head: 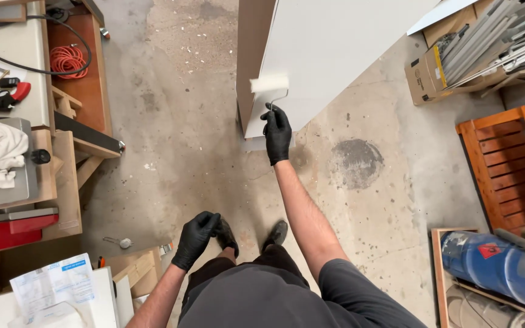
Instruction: The person uses a small paint roller to apply white paint to the side of a tall, white cabinet. They repeatedly dip the roller into a paint tray on a nearby table to reload it with paint and continue applying it to the cabinet's surface.
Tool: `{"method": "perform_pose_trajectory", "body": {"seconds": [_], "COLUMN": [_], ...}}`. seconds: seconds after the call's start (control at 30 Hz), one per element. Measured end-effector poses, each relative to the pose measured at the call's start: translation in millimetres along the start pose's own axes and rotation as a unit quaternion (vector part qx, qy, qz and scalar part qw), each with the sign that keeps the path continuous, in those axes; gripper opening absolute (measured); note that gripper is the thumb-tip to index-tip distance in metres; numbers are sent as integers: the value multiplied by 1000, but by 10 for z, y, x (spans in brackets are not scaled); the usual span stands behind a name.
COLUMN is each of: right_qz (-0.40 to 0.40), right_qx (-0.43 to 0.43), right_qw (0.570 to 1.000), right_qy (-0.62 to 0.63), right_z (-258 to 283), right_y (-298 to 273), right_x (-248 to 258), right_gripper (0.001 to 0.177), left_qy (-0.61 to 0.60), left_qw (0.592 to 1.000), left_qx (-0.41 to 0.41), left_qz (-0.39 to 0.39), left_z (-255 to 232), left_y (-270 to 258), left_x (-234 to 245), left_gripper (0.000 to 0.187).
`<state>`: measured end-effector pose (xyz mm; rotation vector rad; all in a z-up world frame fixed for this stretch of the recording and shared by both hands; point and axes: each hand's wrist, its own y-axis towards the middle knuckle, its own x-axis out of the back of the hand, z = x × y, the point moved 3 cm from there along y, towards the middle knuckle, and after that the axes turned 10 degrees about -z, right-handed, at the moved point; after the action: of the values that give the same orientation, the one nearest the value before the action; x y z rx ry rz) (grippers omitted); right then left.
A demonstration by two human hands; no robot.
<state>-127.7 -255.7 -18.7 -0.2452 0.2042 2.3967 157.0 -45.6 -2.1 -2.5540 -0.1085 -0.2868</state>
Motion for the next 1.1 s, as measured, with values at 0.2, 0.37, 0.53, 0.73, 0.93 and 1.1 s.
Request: {"method": "perform_pose_trajectory", "body": {"seconds": [0.2,0.37,0.53,0.73,0.93,1.1], "right_qz": [3,-51,-29,-34,-73,-67], "right_qx": [-52,-146,-80,-87,-178,-113], "right_qw": [997,988,996,995,981,991], "right_qy": [-58,-22,-13,-27,-33,8], "right_z": [-1279,-1731,-750,-968,-1510,-479], "right_y": [-153,-330,-248,-293,-463,-312], "right_x": [321,369,101,111,167,-129], "right_gripper": [27,22,24,25,22,22], "left_qy": [67,28,54,59,39,40], "left_qw": [997,999,997,998,998,999], "left_qx": [-1,23,45,7,35,30], "left_qz": [22,18,28,30,22,10], "left_z": [26,164,111,-16,56,2], "left_y": [27,33,20,-6,-41,-50], "left_x": [45,22,-41,-69,6,32], "left_gripper": [34,35,33,34,34,33]}}
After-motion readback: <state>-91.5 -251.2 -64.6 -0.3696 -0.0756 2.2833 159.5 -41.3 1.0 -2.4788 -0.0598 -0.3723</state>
